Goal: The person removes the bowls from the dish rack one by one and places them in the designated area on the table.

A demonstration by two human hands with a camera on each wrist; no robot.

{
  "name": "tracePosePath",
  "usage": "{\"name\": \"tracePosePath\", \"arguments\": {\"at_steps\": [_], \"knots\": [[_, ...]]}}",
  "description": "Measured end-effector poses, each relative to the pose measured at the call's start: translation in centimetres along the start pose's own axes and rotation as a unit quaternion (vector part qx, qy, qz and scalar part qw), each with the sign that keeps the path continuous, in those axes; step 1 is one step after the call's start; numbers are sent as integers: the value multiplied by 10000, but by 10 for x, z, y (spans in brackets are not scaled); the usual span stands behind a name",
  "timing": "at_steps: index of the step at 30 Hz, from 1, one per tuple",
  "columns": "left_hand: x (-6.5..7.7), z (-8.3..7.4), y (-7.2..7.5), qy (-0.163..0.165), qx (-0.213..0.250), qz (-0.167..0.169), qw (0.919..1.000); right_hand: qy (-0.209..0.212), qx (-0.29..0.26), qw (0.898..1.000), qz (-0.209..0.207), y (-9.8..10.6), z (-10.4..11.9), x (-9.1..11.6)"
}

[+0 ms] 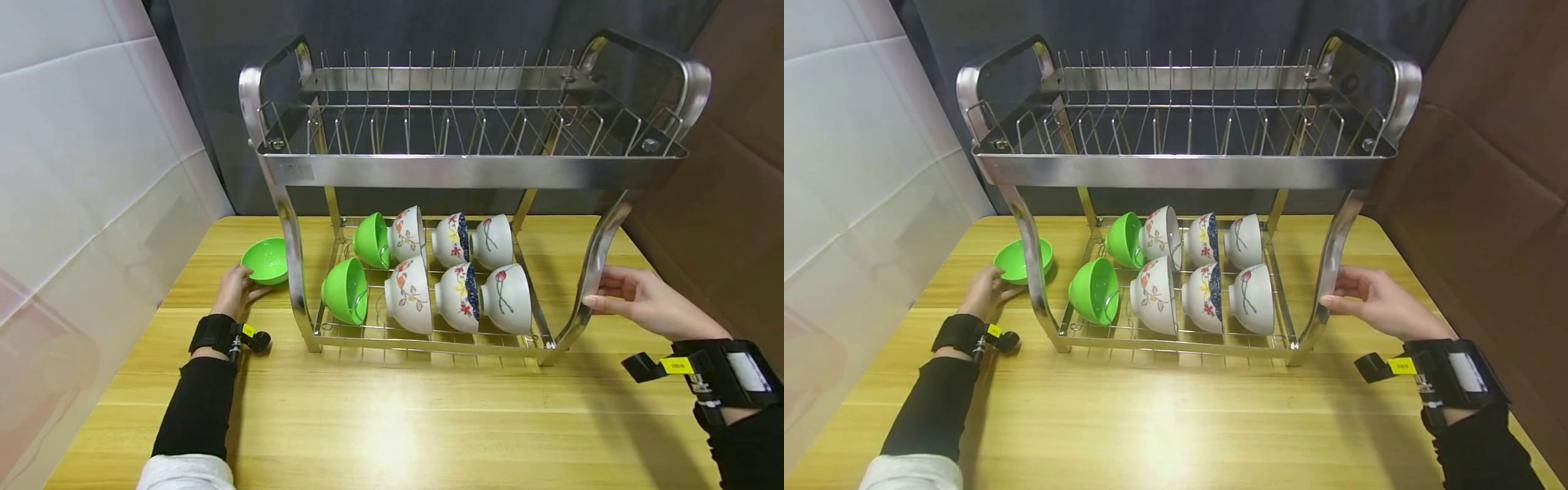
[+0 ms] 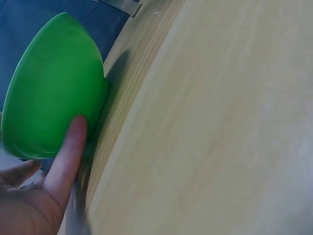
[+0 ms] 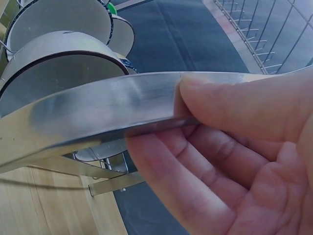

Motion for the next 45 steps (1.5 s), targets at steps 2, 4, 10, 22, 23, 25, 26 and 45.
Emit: {"name": "tracePosePath", "arguments": {"at_steps": [2,4,10,22,23,25,26,45], "knots": [[2,-3,5,0,-209,-167,9996,-24,22,10000,4,0,0,0],[5,-10,11,-141,-599,-483,9969,-56,33,10000,14,-1,-1,-1],[26,-52,29,-1266,-2166,-1601,9547,-71,-56,10000,26,-2,0,-2],[50,-103,-37,-1935,-2886,-100,9376,-74,57,10000,-28,1,1,0],[50,-102,-47,-1799,-2958,308,9377,-75,59,10000,-27,1,1,0],[49,-99,-66,-1503,-3008,1067,9357,-70,44,10000,-14,1,1,0],[48,-97,-74,-1322,-3017,1403,9337,-74,41,10000,-5,1,1,0],[45,-83,-156,312,-3683,4841,7932,-151,19,9999,42,0,-4,-2]]}}
Point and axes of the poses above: each hand's wrist, its own x-axis away from the middle knuckle, its own y-axis out of the back of the hand, z = x × y, the point moved 8 cm from there along -x, towards the middle knuckle, and after that the axes turned 7 degrees about -y, right-handed, at the moved point
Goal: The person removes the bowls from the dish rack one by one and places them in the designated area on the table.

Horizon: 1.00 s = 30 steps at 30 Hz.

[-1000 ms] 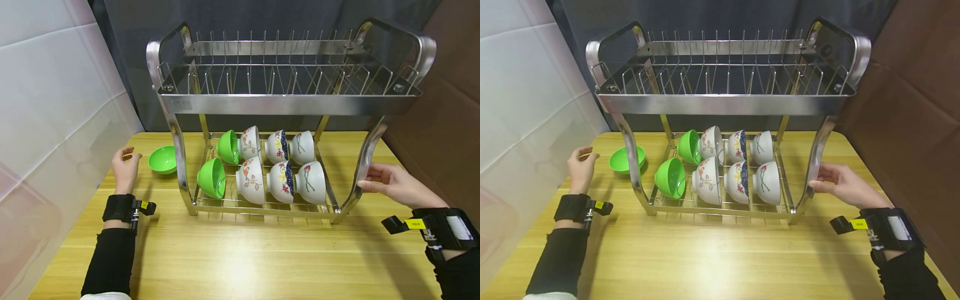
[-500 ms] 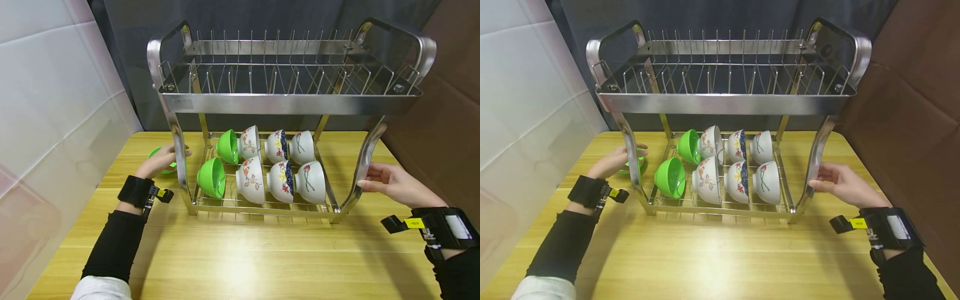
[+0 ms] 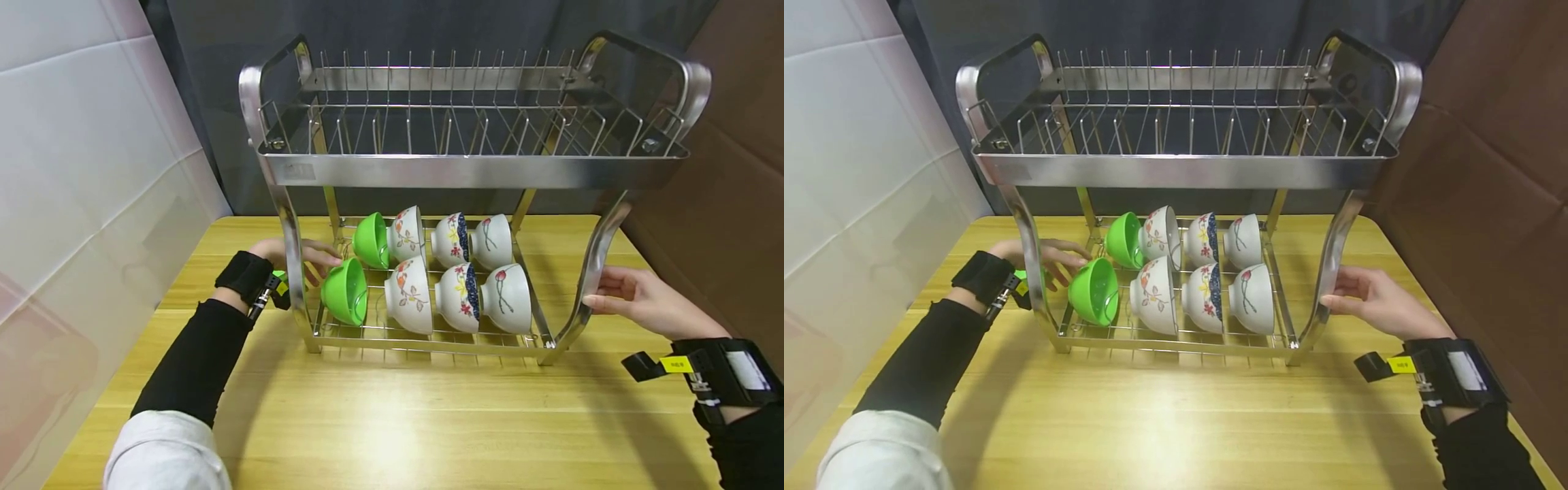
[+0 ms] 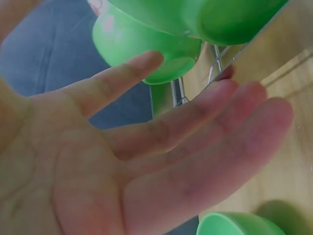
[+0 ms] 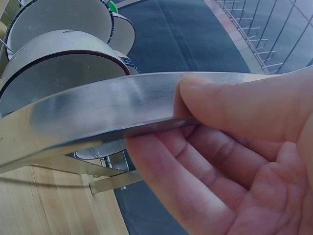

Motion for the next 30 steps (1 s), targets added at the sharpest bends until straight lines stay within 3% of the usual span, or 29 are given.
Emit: {"name": "tracePosePath", "arguments": {"at_steps": [6,10,16,23,30], "knots": [[-6,-7,-7,551,-353,296,9974,-49,4,10000,13,-1,0,-1],[-8,-10,-9,883,-504,318,9943,-66,29,10000,-9,-1,0,0],[-8,-9,-8,1077,-719,129,9915,-55,60,9999,-75,-1,2,0],[-10,-12,-9,950,-929,168,9910,-89,164,9998,-120,0,3,2],[-12,-13,-8,695,-779,85,9945,-112,247,9996,-120,-1,3,2]]}}
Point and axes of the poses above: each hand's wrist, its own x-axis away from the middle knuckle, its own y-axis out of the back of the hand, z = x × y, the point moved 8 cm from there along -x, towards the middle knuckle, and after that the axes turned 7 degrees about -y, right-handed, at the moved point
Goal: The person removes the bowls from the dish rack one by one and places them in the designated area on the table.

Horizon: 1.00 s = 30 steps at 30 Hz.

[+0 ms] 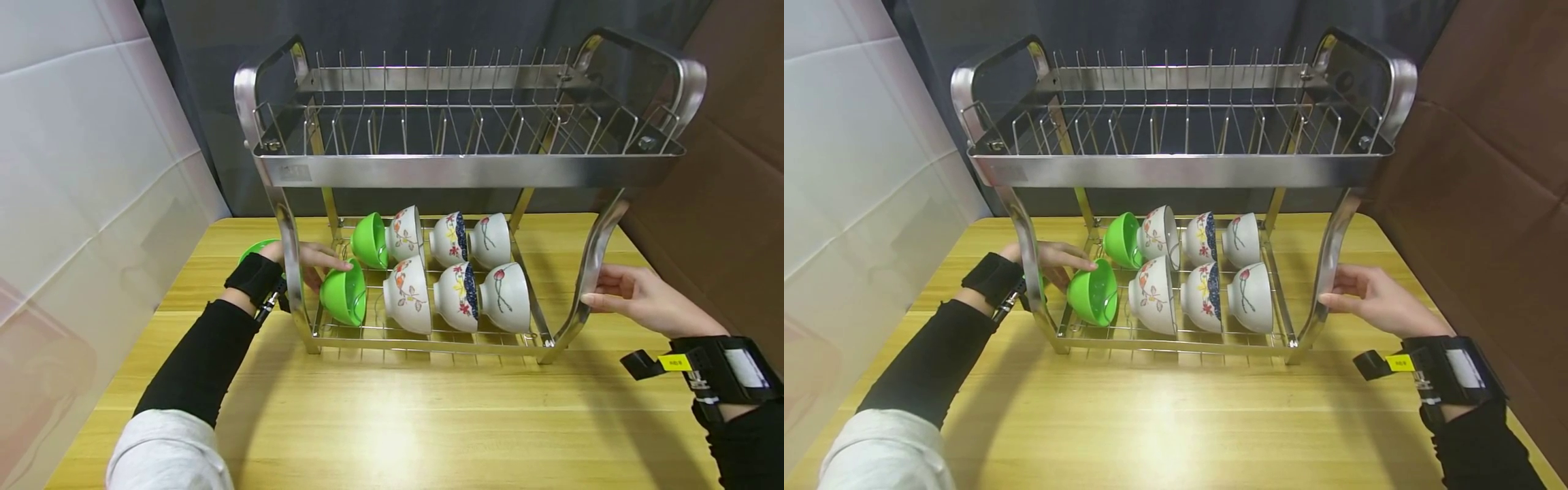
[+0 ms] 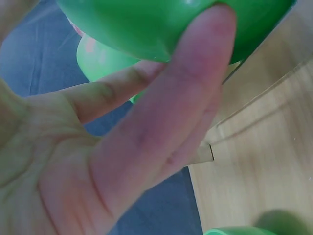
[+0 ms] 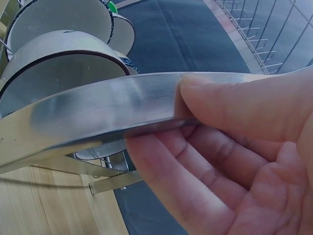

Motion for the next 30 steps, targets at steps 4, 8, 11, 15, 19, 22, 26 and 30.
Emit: {"name": "tracePosePath", "arguments": {"at_steps": [4,8,11,15,19,22,26,30], "knots": [[0,0,1,-68,-34,-193,9998,30,-97,9999,22,0,-1,0],[-2,-1,2,-118,-88,-415,9990,81,-204,9998,24,-1,-1,0],[-3,-1,4,-145,-145,-583,9981,87,-266,9996,19,-1,-2,0],[-2,-2,7,-214,-140,-750,9969,99,-285,9995,22,-1,-2,0],[-2,-4,9,-246,-186,-856,9959,103,-275,9996,27,-1,-2,0],[-2,-4,9,-258,-204,-912,9953,131,-315,9994,30,-1,-2,0],[-2,-6,10,-363,-252,-1007,9939,171,-316,9993,35,-1,-1,1],[-3,-7,12,-490,-310,-1116,9921,106,-199,9997,32,-1,-1,1]]}}
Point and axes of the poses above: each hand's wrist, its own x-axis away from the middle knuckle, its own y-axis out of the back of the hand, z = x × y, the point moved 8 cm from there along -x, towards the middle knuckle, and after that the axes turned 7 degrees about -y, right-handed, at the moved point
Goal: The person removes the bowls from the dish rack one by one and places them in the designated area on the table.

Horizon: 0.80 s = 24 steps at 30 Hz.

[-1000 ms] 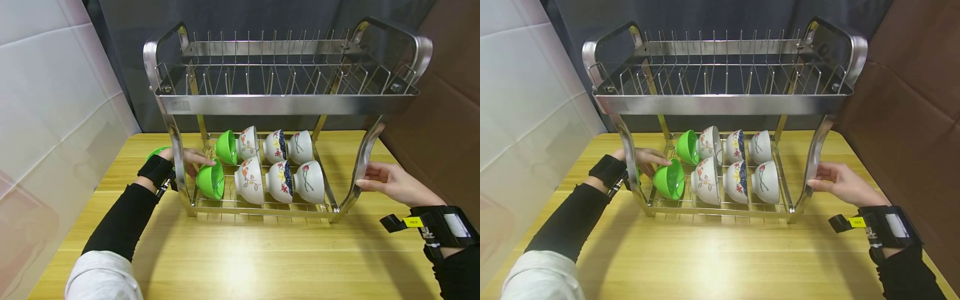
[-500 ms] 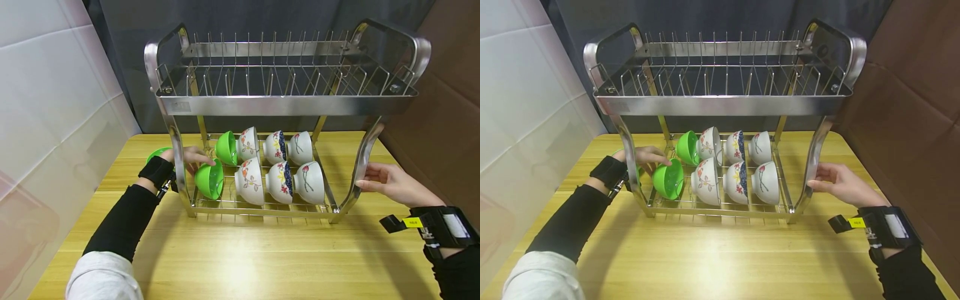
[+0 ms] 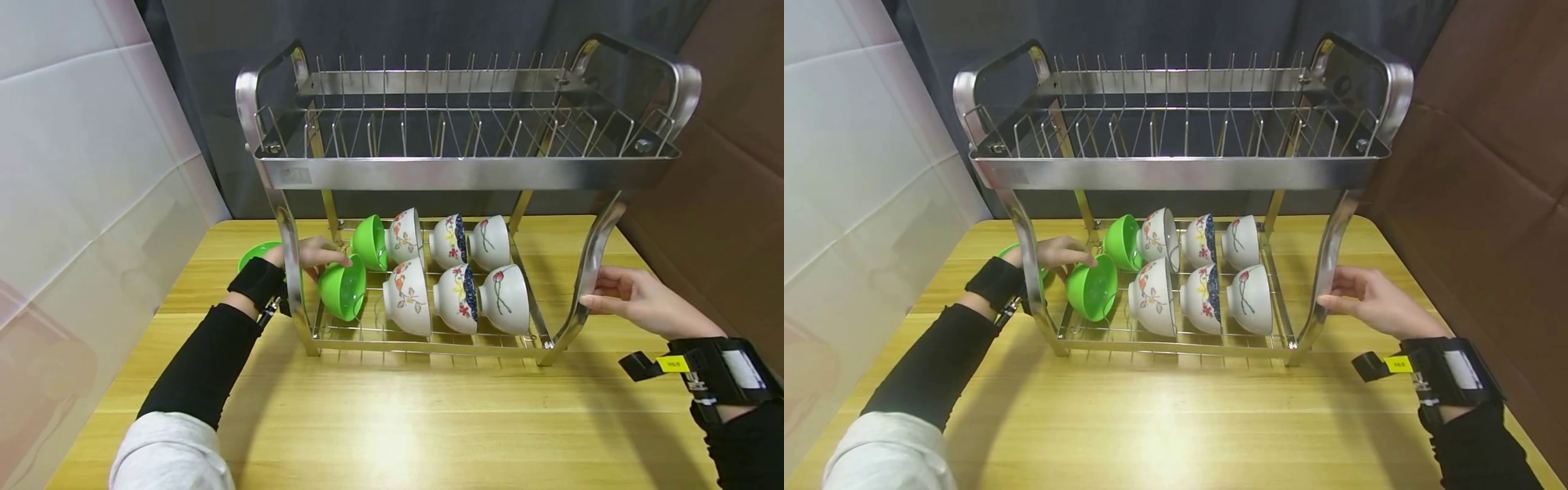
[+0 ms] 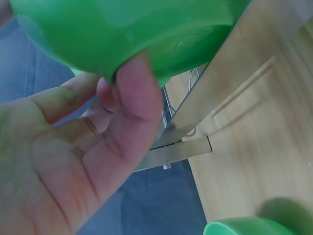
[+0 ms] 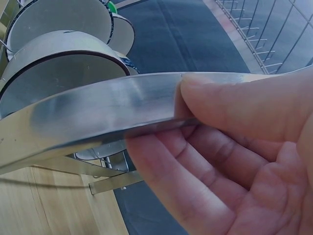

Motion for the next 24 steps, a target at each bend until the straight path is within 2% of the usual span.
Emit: {"name": "tracePosePath", "arguments": {"at_steps": [5,9,16,20,24], "knots": [[-1,-2,2,-124,-179,-180,9996,1,15,10000,17,0,0,0],[-2,-4,4,-316,-391,-446,9977,41,-28,10000,19,0,0,-1],[-3,-10,11,-1092,-834,-841,9869,54,-79,10000,5,1,0,-2],[1,-13,15,-1334,-671,-1090,9828,8,-55,10000,6,1,-1,-2],[4,-10,19,-1460,-366,-1298,9800,-2,-89,10000,11,1,-1,-2]]}}
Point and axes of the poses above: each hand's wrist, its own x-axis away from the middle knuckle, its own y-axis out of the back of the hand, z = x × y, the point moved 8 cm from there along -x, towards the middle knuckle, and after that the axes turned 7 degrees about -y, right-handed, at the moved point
